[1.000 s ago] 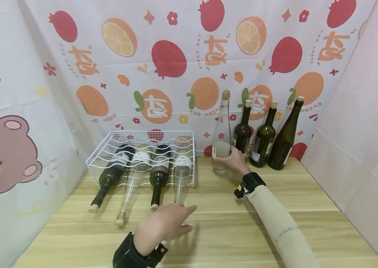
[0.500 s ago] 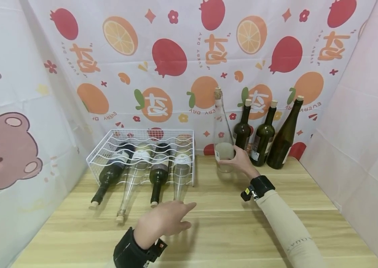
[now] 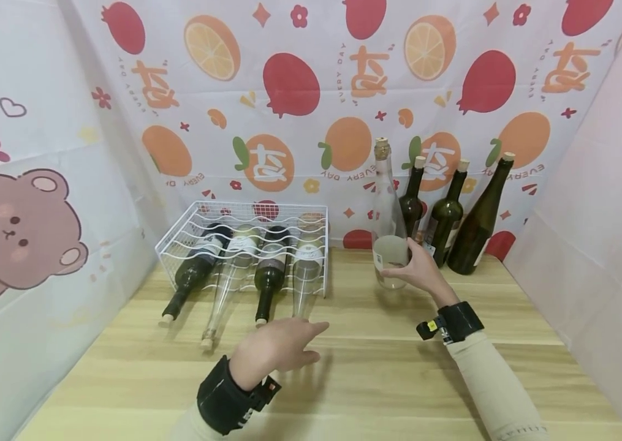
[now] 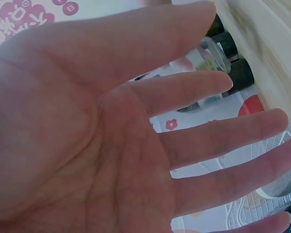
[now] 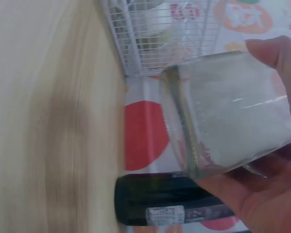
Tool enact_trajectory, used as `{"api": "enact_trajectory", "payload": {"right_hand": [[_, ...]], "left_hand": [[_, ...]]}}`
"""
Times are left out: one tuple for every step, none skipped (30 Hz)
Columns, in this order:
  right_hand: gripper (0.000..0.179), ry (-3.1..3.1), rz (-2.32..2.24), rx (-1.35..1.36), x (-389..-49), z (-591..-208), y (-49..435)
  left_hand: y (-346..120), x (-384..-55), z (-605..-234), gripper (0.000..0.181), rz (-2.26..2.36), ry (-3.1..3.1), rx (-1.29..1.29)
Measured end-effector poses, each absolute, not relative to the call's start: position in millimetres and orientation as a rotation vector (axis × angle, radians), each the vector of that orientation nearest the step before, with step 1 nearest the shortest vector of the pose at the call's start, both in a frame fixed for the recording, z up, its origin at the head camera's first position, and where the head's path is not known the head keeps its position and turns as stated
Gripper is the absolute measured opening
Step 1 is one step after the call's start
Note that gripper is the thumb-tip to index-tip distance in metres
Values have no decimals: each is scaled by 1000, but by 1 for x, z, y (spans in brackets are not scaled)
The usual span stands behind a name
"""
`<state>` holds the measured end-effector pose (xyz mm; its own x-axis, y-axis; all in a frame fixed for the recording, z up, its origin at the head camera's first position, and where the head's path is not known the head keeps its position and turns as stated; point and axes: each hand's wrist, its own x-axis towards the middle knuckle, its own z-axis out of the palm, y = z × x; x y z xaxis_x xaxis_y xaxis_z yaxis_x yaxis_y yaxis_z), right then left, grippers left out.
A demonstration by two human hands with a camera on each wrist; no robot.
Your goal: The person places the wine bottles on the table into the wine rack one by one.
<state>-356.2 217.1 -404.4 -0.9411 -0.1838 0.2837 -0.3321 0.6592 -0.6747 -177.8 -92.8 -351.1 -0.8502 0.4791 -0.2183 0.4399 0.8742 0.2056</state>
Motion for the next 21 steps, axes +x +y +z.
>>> {"api": "enact_trajectory", "payload": {"right_hand": [[83, -2686, 1156, 418, -353, -403, 219], [83, -2687, 1158, 419, -350, -402, 221], [84, -2687, 1158, 416, -346, -402, 223], [84, -2685, 1161, 417, -343, -401, 225], [84, -2683, 1165, 418, -340, -401, 227], [85, -2681, 1156, 422, -338, -400, 229], [85, -2679, 1151, 423, -336, -400, 231], [85, -2678, 1141, 426, -334, -399, 232], [85, -2678, 1127, 431, -332, -398, 233], [85, -2679, 1116, 434, -331, -397, 234], [84, -2681, 1102, 437, -330, -395, 235], [83, -2680, 1088, 441, -330, -394, 235], [82, -2680, 1086, 447, -329, -392, 235], [82, -2681, 1080, 460, -329, -392, 236], [82, -2681, 1076, 469, -329, -391, 236], [83, -2680, 1075, 476, -328, -390, 236], [84, -2680, 1069, 487, -328, -389, 237], [84, -2680, 1061, 499, -328, -389, 237], [86, -2679, 1038, 513, -327, -388, 238], [87, -2678, 1019, 523, -326, -387, 239], [87, -2677, 1000, 533, -326, -386, 240]], "left_hand": [[-93, -178, -351, 62, 216, 2783, 691], [-93, -178, -351, 62, 215, 2782, 687], [-93, -178, -351, 62, 215, 2779, 682], [-92, -179, -351, 63, 215, 2779, 680], [-92, -179, -351, 63, 213, 2778, 679], [-92, -179, -351, 63, 210, 2777, 679], [-92, -180, -352, 63, 207, 2776, 679], [-92, -180, -352, 63, 204, 2774, 680], [-92, -181, -352, 63, 203, 2774, 679], [-92, -181, -352, 63, 204, 2775, 679], [-92, -182, -352, 63, 205, 2774, 674], [-92, -182, -352, 64, 209, 2774, 669], [-92, -182, -351, 64, 214, 2773, 665], [-93, -182, -351, 63, 215, 2774, 661], [-93, -182, -351, 64, 217, 2773, 658], [-93, -182, -350, 63, 218, 2773, 656], [-94, -182, -350, 63, 217, 2775, 655], [-94, -182, -350, 63, 216, 2777, 658], [-94, -182, -349, 62, 215, 2781, 659], [-95, -182, -349, 62, 212, 2785, 661], [-95, -182, -349, 62, 207, 2789, 664]]}}
